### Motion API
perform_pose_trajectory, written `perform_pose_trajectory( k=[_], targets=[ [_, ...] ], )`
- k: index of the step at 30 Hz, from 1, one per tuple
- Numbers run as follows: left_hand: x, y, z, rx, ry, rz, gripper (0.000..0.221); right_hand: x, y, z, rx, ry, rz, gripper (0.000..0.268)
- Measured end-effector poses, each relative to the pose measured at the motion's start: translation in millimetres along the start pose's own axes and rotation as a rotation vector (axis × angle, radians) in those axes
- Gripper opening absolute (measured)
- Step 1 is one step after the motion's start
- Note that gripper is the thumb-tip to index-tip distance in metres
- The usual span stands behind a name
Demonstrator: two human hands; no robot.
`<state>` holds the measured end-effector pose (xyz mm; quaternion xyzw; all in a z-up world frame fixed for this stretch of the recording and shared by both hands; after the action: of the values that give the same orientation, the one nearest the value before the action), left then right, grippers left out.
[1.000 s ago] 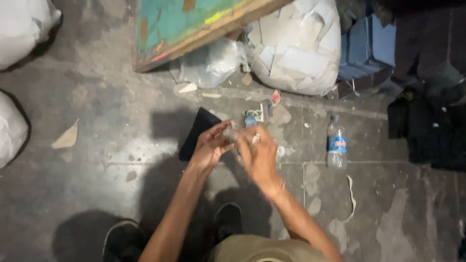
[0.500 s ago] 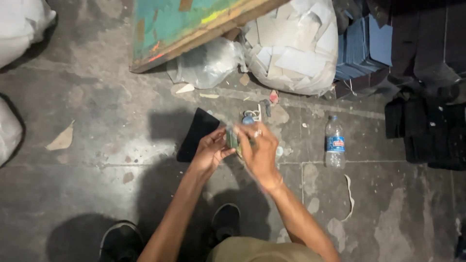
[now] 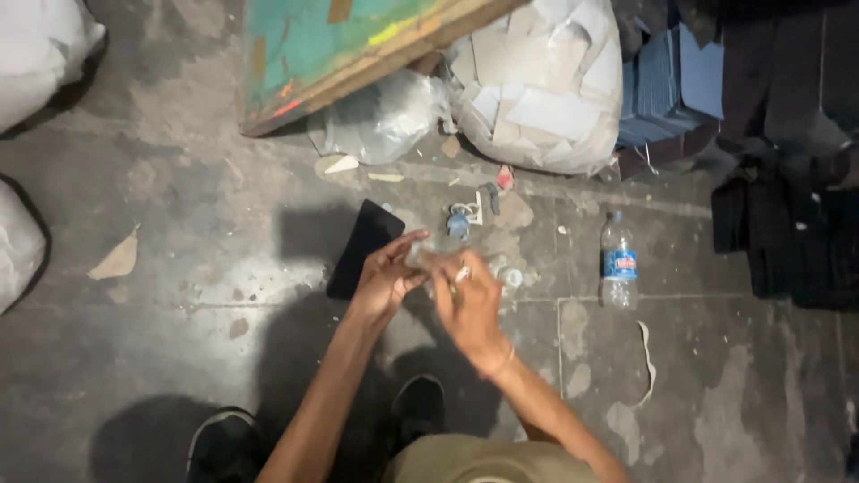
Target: The person cleans a small electronic component with a liquid solvent and a cloth in a print shop environment.
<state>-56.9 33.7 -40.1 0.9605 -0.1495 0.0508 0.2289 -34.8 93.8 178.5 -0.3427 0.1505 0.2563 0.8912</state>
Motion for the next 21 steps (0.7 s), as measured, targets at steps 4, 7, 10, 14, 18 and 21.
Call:
perform_pose_trajectory(
  k=[4, 7, 10, 14, 18, 21],
  targets=[
    [-1.3, -10.4, 3.8, -0.014, -0.012, 0.023, 0.051, -4.0, 6.5, -6.4, 0.031, -0.047, 0.033, 0.024],
    [-1.4, -19.8, 5.3, -0.003, -0.018, 0.020, 0.051, -21.5, 17.9, -2.7, 0.019, 0.026, -0.069, 0.021],
    [-4.7, -18.8, 0.5, 0.044, 0.005, 0.043, 0.051, -20.5, 39.0, 2.1, -0.003, 0.061, -0.087, 0.018],
    [5.1, 6.8, -24.5, 0.109, -0.032, 0.043, 0.053, 4.6, 110.3, 16.6, -0.481, 0.205, -0.517, 0.022],
    [4.6, 18.2, -35.4, 0.119, -0.061, 0.047, 0.053, 7.4, 105.0, 18.6, -0.934, 0.193, -0.752, 0.042],
    [1.6, 7.4, -30.9, 0.171, -0.064, 0.057, 0.050, 39.6, 136.8, 12.4, -1.056, 0.115, -0.782, 0.031]
  ],
)
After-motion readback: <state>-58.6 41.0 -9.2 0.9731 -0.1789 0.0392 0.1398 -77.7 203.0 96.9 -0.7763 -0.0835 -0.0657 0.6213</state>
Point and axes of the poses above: each hand's wrist, its own x-axis away from the middle knuckle, its own z-axis out of the back of the hand, y = z × x, the point moved 7 cm from there along -x, towards the middle knuckle, and after that the axes turned 4 degrees about -x, right-handed, at the moved point
